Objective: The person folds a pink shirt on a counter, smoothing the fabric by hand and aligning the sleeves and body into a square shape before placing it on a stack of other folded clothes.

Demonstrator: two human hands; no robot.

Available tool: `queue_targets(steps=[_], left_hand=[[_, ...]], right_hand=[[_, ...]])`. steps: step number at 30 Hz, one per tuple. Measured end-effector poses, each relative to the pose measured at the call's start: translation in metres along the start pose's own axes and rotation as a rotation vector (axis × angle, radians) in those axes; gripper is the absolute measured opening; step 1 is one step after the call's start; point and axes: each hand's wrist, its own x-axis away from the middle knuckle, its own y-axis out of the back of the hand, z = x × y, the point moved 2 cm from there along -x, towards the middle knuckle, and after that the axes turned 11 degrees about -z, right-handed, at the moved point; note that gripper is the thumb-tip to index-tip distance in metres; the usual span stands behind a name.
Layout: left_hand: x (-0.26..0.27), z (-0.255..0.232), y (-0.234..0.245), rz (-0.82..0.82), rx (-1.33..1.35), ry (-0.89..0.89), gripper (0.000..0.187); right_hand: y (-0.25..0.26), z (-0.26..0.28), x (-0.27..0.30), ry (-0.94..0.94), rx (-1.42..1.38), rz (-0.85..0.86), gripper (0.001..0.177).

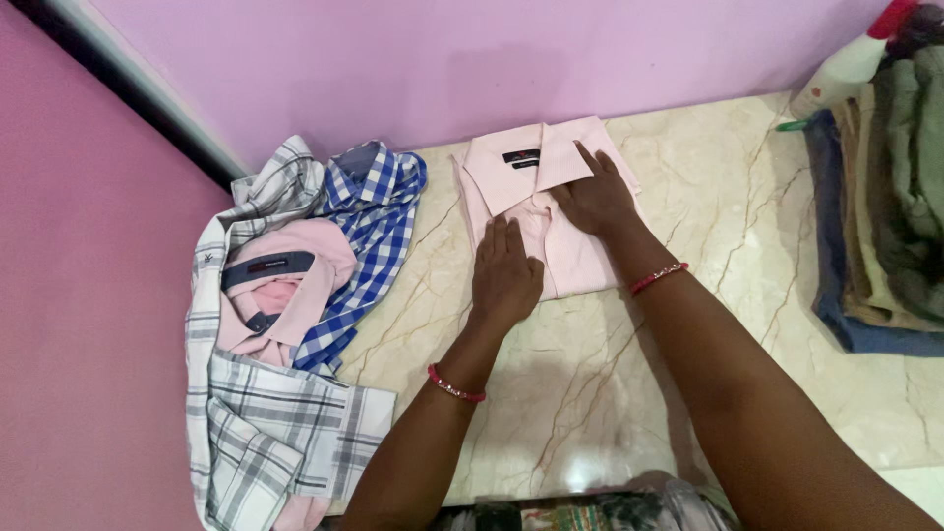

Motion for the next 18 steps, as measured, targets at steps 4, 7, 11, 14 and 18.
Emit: queue_targets(steps=[4, 7, 11, 14, 18], left_hand=[[-0.018, 0.012, -0.015, -0.006, -0.133, -0.010, 0.072], [-0.043, 0.020, -0.026, -0.019, -0.133, 0.030, 0.067], [-0.077, 0.033, -0.045, 0.042, -0.191, 0.033, 0.054], [-0.107, 0.044, -0.064, -0.046, -0.229, 0.000, 0.048], [-0.129, 0.040, -0.073, -0.191, -0.181, 0.004, 0.056]], right_hand=[[0.002, 0.003, 0.002, 0.000, 0.030, -0.031, 0.057], [0.001, 0.002, 0.006, 0.042, 0.002, -0.128, 0.056], [-0.003, 0.000, 0.005, 0.036, 0.052, -0.111, 0.054], [-0.005, -0.001, 0.003, 0.005, 0.079, -0.073, 0.054], [-0.001, 0.000, 0.000, -0.095, -0.022, -0.105, 0.063]])
